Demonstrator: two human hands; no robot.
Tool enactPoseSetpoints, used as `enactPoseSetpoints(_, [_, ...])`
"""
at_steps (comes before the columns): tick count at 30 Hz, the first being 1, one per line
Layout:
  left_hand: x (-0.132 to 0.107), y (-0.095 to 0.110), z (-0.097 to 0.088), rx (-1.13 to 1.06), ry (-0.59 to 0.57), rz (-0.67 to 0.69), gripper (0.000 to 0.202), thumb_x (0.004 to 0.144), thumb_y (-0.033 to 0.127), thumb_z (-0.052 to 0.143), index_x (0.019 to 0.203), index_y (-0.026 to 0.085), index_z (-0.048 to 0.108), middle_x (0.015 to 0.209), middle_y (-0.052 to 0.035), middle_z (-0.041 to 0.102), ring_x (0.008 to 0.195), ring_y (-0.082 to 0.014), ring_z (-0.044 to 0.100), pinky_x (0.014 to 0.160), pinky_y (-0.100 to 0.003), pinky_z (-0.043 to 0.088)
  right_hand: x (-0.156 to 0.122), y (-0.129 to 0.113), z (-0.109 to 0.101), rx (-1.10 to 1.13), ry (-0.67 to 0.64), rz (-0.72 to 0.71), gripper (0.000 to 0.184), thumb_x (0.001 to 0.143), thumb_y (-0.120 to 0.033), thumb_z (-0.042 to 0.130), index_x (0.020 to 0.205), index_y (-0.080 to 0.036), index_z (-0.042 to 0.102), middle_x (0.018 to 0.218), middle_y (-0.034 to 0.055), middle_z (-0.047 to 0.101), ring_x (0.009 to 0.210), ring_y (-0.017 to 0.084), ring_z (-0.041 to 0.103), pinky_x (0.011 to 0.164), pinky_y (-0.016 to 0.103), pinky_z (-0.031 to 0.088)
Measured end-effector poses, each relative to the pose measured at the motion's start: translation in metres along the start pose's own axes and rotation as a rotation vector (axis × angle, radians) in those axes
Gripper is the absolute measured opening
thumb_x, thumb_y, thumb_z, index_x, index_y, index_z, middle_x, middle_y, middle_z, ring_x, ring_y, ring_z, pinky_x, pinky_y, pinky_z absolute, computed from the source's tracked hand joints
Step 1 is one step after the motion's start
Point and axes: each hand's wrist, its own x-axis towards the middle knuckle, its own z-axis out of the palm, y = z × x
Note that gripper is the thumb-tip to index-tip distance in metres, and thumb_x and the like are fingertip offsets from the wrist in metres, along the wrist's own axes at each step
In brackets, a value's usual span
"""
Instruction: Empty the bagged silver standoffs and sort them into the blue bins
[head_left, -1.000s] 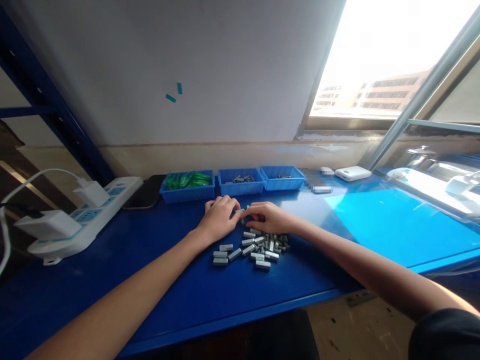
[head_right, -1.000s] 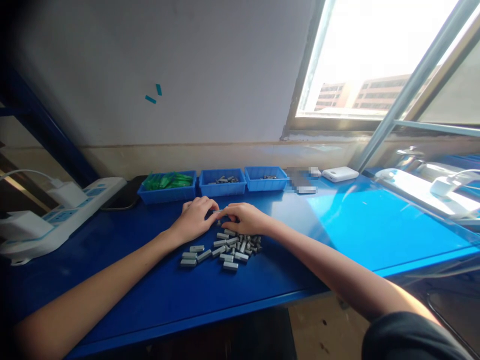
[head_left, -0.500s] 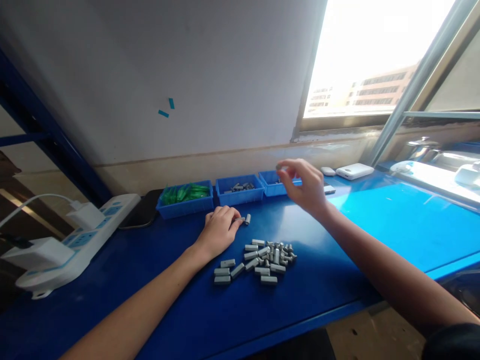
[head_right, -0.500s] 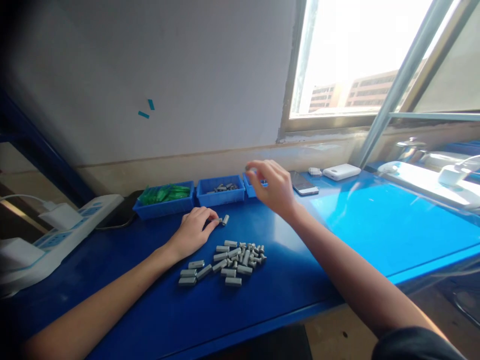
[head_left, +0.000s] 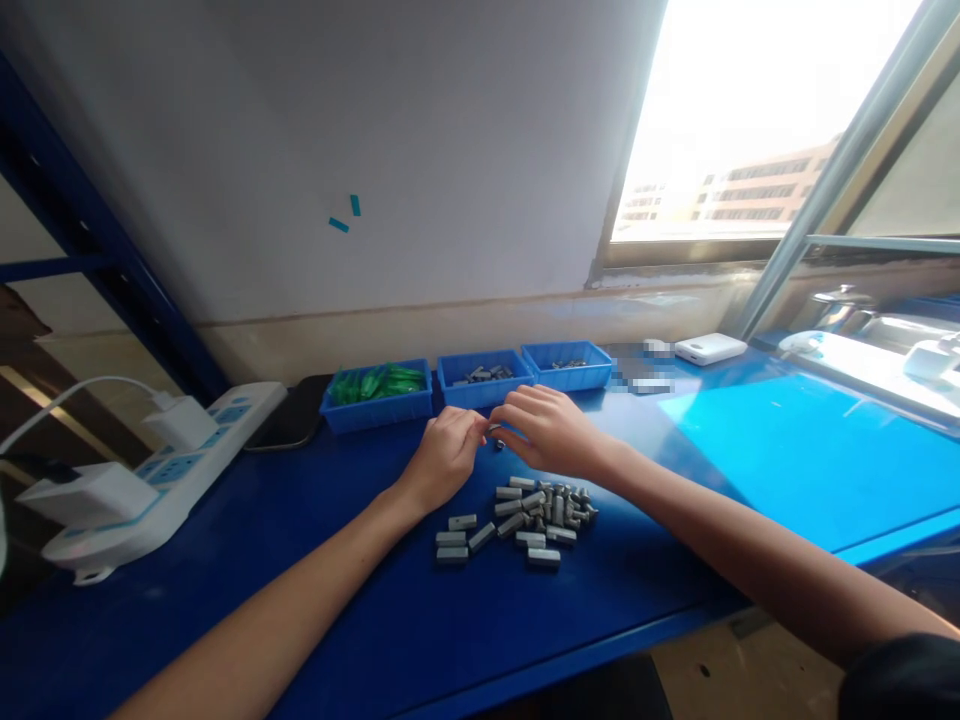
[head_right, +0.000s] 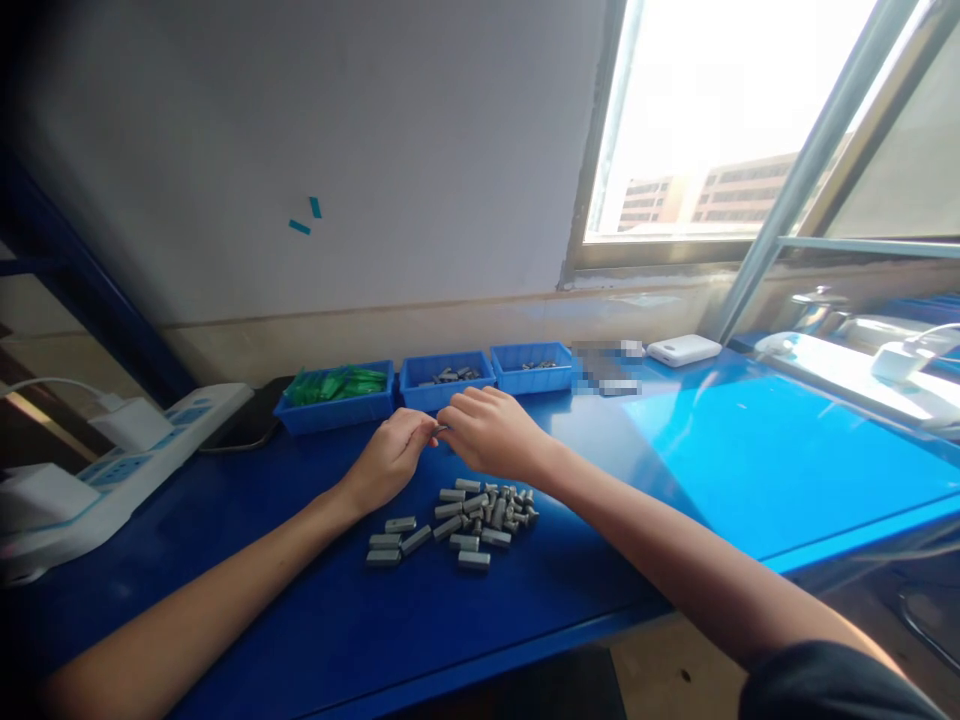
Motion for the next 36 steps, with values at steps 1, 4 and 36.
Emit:
enactPoseSetpoints(1, [0.0, 0.0, 0.0, -0.026, 0.002, -0.025, 0.04, 0.098, 0.037, 0.027, 0.085, 0.02, 0.06, 0.084, -0.0039, 0.065, 0.092, -0.0202, 0.056, 0.082, -0.034, 0.041, 0.002, 0.003, -0.005, -0.022, 0.043, -0.008, 0.017, 0.092, -0.028, 0.049, 0.088, -0.017, 0.06, 0.076, 0.0044, 0.062, 0.073, 0.016, 0.056, 0.066, 0.028, 0.04])
enactPoseSetpoints(4, [-0.002, 0.001, 0.001, -0.027, -0.026, -0.067, 0.031, 0.095, 0.039, 0.037, 0.113, 0.023, 0.057, 0.098, -0.0045, 0.066, 0.101, -0.0216, 0.055, 0.088, -0.038, 0.04, 0.013, 0.013, -0.024, -0.018, 0.357, 0.068, 0.013, 0.093, -0.028, 0.048, 0.093, -0.018, 0.056, 0.077, 0.003, 0.062, 0.069, 0.013, 0.056, 0.065, 0.027, 0.042])
enactPoseSetpoints(36, [-0.006, 0.012, -0.008, -0.106, -0.29, 0.111, 0.029, 0.081, 0.044, 0.062, 0.105, 0.028, 0.064, 0.11, -0.0033, 0.063, 0.11, -0.0235, 0.052, 0.097, -0.04, 0.036, 0.039, 0.016, -0.03, 0.047, 0.521, 0.558, 0.024, 0.092, -0.033, 0.046, 0.108, -0.021, 0.059, 0.072, 0.002, 0.062, 0.067, 0.016, 0.058, 0.065, 0.029, 0.043])
